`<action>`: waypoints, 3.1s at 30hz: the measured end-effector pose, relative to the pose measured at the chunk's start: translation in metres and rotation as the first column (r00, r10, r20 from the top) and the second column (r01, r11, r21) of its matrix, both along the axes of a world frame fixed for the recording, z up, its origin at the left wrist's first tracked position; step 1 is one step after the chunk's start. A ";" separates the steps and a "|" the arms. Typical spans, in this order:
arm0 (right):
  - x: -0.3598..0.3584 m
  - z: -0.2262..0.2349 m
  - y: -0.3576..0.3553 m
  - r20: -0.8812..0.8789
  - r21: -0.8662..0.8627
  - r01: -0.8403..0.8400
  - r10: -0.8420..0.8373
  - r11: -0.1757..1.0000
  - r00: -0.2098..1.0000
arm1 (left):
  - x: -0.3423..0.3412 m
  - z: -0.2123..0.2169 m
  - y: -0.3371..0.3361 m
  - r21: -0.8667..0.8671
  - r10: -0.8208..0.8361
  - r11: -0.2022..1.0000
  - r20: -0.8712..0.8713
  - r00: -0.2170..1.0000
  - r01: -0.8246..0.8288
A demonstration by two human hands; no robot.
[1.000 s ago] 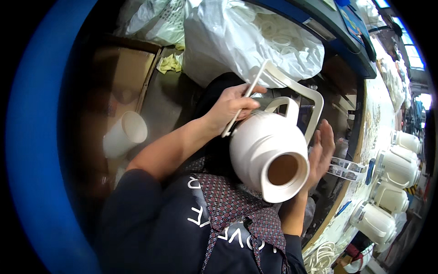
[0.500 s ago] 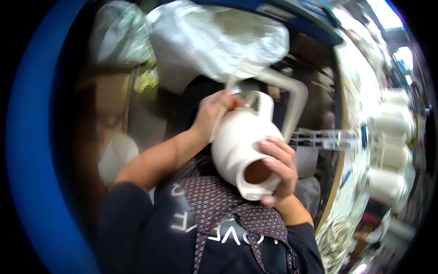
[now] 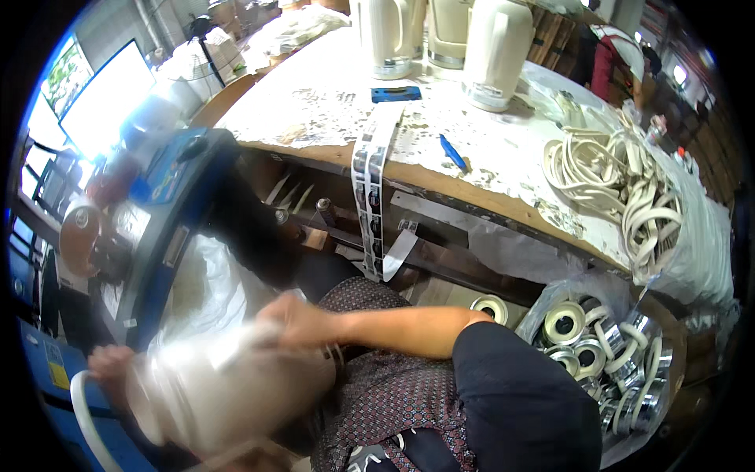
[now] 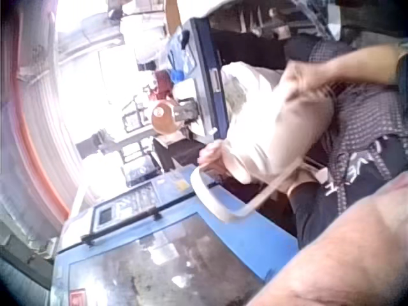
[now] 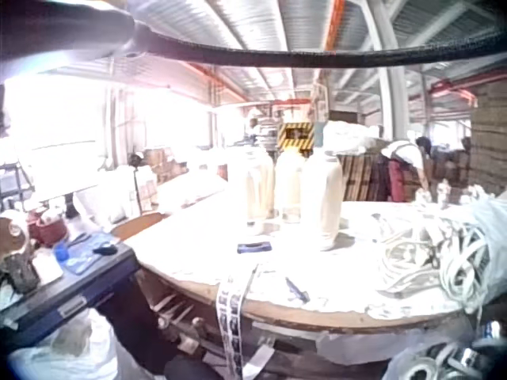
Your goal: The person assembles white electric kettles by inserting a metal filter into the body, attaching the handle, applying a sticker label to the side, and inserting a white plastic ring into the base. The person repeats this sequence for multiple kettles.
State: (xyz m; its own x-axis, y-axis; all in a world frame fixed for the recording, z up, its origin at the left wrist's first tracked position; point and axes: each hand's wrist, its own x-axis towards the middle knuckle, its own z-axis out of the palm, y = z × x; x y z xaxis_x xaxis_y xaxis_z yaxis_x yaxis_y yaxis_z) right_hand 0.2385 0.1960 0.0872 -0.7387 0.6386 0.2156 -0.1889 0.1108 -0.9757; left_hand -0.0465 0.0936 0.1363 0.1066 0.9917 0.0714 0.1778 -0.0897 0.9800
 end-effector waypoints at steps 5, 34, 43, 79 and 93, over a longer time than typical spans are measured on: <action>0.151 0.061 0.062 -0.175 -0.414 0.487 -0.593 0.769 0.786 | 0.077 -0.111 0.052 -0.255 -0.404 0.906 -0.280 0.871 0.338; 0.287 0.025 0.378 -0.064 0.741 0.631 -0.911 0.230 0.407 | 0.202 -0.205 0.134 0.107 0.222 0.972 -0.119 0.968 -0.210; 0.252 -0.022 0.354 0.411 0.801 0.376 -0.885 0.465 0.219 | 0.196 -0.206 0.137 0.114 0.250 0.964 -0.077 0.965 -0.240; -0.062 -0.021 -0.023 0.268 0.168 -0.319 0.268 0.933 0.925 | -0.054 -0.104 -0.351 -0.067 0.426 0.097 -0.899 0.102 -0.993; -0.008 -0.042 -0.022 -0.276 0.718 0.341 -0.202 0.607 0.940 | 0.139 -0.107 -0.097 0.771 0.897 0.349 -0.109 0.429 -0.533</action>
